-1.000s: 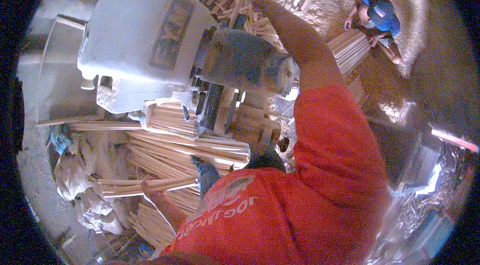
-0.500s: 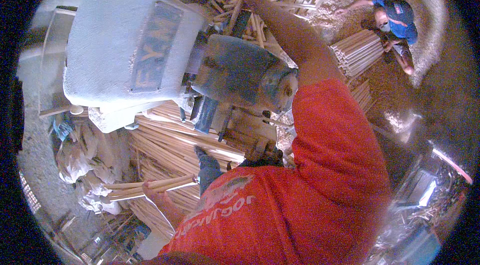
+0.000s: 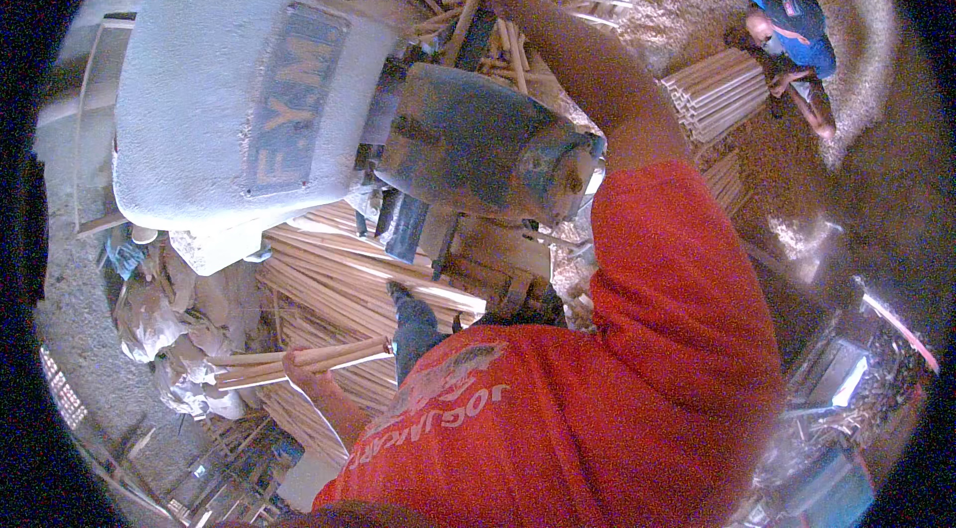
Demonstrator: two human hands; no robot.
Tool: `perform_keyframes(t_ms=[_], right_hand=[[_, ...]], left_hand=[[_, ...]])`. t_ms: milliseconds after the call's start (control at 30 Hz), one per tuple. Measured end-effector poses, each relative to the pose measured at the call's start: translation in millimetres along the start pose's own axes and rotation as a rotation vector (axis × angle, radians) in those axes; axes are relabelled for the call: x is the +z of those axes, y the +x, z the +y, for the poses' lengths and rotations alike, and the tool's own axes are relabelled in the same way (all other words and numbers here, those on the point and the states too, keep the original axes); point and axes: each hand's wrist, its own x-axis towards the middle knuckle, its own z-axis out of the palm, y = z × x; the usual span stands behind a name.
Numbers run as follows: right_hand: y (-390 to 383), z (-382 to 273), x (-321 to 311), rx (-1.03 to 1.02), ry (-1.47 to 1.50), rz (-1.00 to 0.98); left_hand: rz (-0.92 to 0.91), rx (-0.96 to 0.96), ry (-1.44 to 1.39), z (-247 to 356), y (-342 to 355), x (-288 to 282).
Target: The person repeatedly feeds thin wooden rods through a powered shaping machine, holding each rod with both hands and guiding it through the cutter. Finished rods are placed into a growing pile on the floor. The process is continuous and repetitive throughout the clip.
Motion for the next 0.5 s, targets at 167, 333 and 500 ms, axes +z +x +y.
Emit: perform_keyframes(t_ms=[167, 333, 500], right_hand=[[-23, -16, 13, 0.009, -0.04, -0.013], [-37, -30, 26, 0.064, 0.027, 0.018], [-33, -26, 22, 0.01, -0.013, -0.048]], left_hand=[[-0.065, 0.427, 0.301, -15, -1, 2], [-0.087, 0.269, 0.114, -18, 0, 6], [0.009, 0.175, 0.072, -12, -9, 19]])
